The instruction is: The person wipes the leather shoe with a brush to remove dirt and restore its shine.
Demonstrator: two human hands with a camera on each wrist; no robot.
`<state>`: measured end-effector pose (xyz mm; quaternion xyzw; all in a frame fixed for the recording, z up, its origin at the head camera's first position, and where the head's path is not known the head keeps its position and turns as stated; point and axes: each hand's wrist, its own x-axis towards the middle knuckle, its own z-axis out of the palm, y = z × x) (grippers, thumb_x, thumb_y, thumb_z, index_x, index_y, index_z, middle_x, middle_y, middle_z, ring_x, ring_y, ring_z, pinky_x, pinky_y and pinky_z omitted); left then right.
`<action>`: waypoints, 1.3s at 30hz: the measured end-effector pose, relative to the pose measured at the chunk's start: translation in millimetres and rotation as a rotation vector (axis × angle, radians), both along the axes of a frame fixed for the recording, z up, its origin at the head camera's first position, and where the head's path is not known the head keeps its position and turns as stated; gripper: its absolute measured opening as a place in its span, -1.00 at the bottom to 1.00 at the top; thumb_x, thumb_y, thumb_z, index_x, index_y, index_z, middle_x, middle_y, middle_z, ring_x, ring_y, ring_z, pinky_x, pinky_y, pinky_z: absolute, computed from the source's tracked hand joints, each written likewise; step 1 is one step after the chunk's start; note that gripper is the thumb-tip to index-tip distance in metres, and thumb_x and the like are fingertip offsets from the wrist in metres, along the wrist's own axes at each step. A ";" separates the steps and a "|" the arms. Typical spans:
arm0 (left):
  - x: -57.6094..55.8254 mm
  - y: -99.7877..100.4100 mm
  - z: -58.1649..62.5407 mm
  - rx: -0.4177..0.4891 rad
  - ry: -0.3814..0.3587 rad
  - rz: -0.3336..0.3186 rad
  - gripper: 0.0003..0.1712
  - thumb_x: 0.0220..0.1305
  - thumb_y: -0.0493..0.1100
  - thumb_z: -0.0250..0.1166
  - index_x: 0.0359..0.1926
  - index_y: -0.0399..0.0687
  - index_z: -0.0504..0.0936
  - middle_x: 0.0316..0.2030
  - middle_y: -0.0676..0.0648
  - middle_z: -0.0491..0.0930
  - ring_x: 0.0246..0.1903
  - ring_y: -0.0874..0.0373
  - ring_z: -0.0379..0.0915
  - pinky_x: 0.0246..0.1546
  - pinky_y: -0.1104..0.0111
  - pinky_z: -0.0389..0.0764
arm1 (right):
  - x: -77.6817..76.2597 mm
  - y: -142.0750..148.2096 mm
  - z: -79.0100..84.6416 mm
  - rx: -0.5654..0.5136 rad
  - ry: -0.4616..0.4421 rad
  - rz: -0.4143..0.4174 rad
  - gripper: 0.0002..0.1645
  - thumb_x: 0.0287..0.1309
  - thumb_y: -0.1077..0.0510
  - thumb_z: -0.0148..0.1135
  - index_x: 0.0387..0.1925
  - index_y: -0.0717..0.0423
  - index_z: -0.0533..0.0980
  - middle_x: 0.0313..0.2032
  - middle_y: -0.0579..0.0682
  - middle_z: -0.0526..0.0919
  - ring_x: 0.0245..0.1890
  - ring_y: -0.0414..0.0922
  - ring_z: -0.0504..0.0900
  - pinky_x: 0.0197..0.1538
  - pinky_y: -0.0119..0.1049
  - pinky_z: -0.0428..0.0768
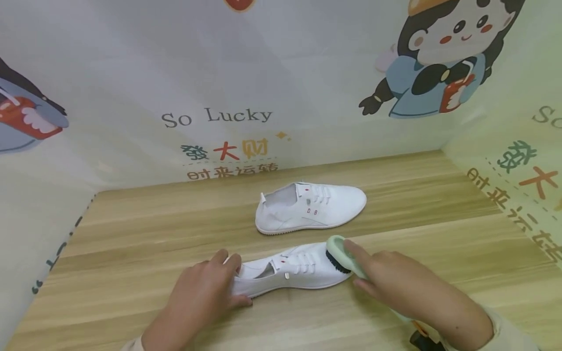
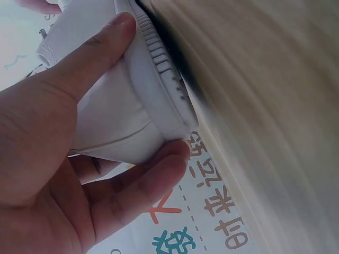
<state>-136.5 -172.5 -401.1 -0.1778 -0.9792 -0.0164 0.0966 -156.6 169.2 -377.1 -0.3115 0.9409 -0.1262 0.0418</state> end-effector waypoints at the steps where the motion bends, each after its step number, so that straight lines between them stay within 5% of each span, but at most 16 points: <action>1: 0.3 -0.1 0.0 0.003 -0.010 0.004 -0.27 -0.37 0.35 0.61 -0.28 0.03 0.54 -0.42 0.08 0.44 -0.60 0.15 0.40 -0.63 0.28 0.42 | -0.2 -0.7 -1.2 0.004 0.013 -0.002 -0.19 0.23 0.05 0.36 0.40 0.21 0.25 -0.47 -0.01 0.67 -0.51 -0.24 0.56 -0.43 -0.27 0.57; 14: 1.0 -1.5 -3.6 -0.001 -0.003 -0.009 -0.27 -0.37 0.35 0.61 -0.28 0.02 0.54 -0.43 0.08 0.43 -0.60 0.16 0.40 -0.63 0.28 0.42 | -0.1 5.9 4.6 0.003 -0.151 -0.048 -0.21 0.26 0.02 0.32 0.41 0.15 0.23 -0.45 -0.06 0.61 -0.52 -0.30 0.46 -0.47 -0.37 0.48; 22: 0.0 -1.1 -2.2 0.008 -0.006 -0.009 -0.21 -0.36 0.35 0.61 -0.15 0.04 0.53 -0.38 0.06 0.49 -0.58 0.14 0.44 -0.60 0.27 0.46 | -4.1 0.7 -3.5 -0.021 -0.005 -0.014 -0.17 0.23 0.05 0.35 0.43 0.13 0.22 -0.40 -0.01 0.69 -0.45 -0.22 0.60 -0.40 -0.26 0.59; 29: -1.3 -7.5 10.8 0.112 -0.166 0.029 -0.09 -0.18 0.25 0.61 0.22 0.15 0.48 -0.11 -0.05 0.66 -0.41 0.07 0.61 -0.39 0.17 0.63 | -6.6 5.0 -0.2 0.000 -0.036 -0.057 -0.17 0.20 0.04 0.38 0.43 0.09 0.25 -0.44 -0.03 0.68 -0.52 -0.27 0.51 -0.48 -0.37 0.49; 39: -11.1 -26.6 14.8 0.257 -0.308 0.004 -0.13 -0.18 0.14 0.65 0.21 0.07 0.54 -0.11 0.08 0.66 -0.27 0.28 0.51 -0.18 0.25 0.60 | -7.0 8.4 5.9 -0.008 -0.085 -0.034 -0.19 0.25 0.01 0.33 0.44 0.09 0.23 -0.37 -0.06 0.68 -0.45 -0.29 0.53 -0.41 -0.30 0.55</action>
